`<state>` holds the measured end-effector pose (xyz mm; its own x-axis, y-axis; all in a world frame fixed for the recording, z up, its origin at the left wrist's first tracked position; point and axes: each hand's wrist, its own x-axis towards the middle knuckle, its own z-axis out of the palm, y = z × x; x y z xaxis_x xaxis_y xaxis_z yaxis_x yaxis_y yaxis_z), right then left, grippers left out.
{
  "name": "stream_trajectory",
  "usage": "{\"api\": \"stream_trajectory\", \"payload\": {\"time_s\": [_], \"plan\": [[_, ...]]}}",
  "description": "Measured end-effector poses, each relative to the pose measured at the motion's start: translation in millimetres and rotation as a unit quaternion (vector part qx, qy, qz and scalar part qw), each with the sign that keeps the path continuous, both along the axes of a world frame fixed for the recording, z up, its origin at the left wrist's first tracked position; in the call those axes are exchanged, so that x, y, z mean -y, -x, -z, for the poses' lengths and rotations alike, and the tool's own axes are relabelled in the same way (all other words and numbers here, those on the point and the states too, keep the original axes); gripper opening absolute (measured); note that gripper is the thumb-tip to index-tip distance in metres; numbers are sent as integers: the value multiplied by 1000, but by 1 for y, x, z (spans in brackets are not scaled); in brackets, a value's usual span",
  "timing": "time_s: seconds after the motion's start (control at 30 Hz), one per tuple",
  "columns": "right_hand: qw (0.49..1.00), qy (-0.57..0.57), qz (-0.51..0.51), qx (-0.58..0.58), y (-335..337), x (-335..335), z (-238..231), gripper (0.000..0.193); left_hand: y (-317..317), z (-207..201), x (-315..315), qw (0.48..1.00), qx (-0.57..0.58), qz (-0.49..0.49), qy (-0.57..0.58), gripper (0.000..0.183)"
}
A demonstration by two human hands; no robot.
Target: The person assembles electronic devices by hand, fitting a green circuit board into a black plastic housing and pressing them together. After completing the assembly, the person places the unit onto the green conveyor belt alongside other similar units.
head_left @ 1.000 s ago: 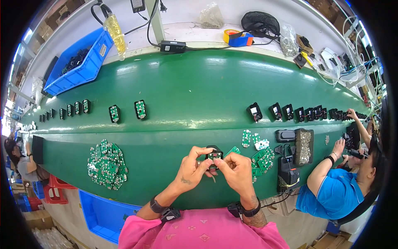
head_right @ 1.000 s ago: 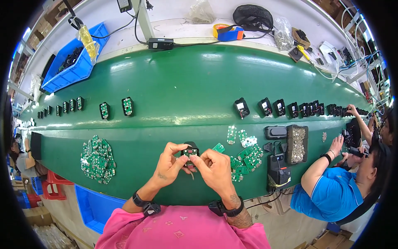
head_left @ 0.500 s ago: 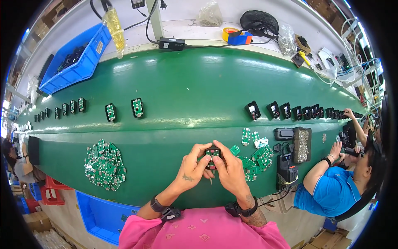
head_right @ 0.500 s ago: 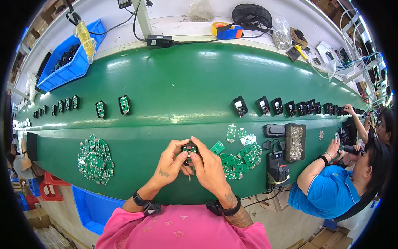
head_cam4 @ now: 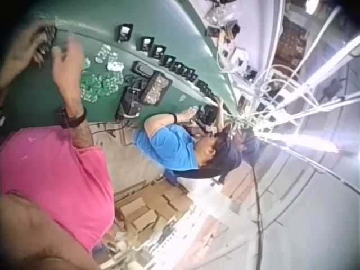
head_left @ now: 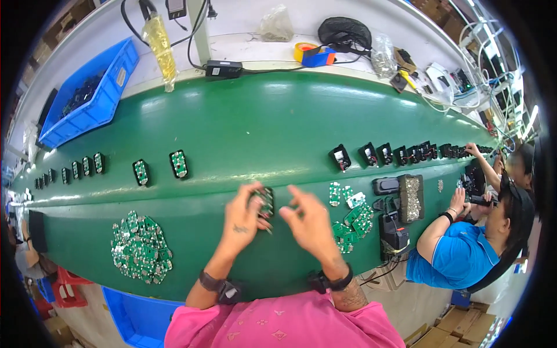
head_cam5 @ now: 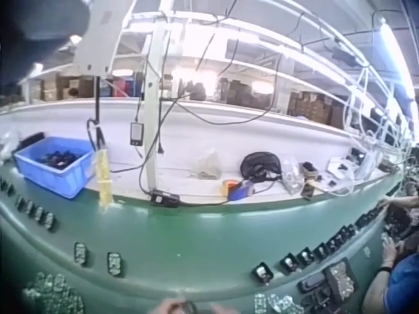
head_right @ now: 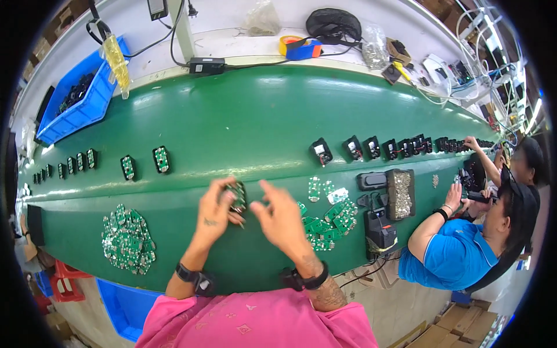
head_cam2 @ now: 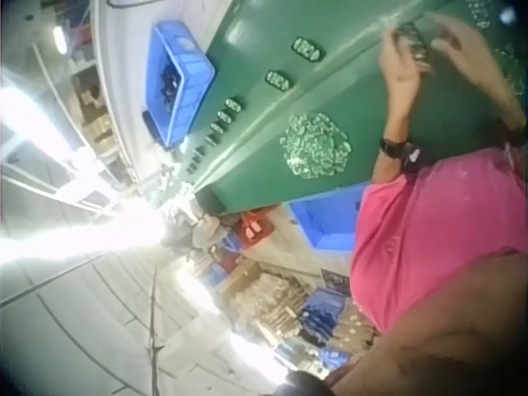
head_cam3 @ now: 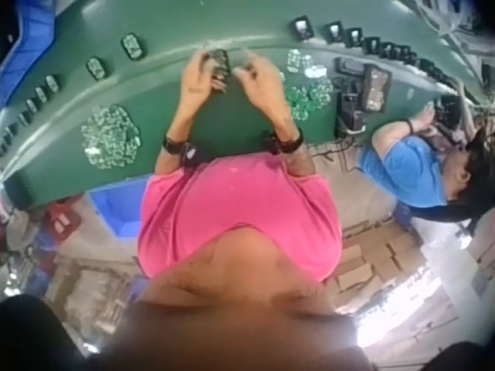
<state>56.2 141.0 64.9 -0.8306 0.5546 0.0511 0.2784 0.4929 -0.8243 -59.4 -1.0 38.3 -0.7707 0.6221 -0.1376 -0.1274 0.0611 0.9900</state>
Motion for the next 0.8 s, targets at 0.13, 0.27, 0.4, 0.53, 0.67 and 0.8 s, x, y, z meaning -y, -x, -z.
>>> {"api": "stream_trajectory", "payload": {"time_s": [0.13,0.27,0.4,0.53,0.67,0.8], "plan": [[953,-271,121,65,-4,-90,1,63,74,9,-2,987,-83,-117,73,33],[928,-299,119,188,18,-123,10,61,111,37,-7,962,-184,-153,129,35],[926,-309,124,180,16,-155,38,45,97,33,-5,899,-353,-229,118,46],[996,5,32,87,7,-91,1,43,4,-24,1,962,-268,-26,47,80],[998,25,-55,35,-17,5,-17,37,-38,2,1,909,-406,73,52,88],[992,-23,-51,115,-46,35,-8,31,-41,2,13,967,-195,162,32,71]]}}
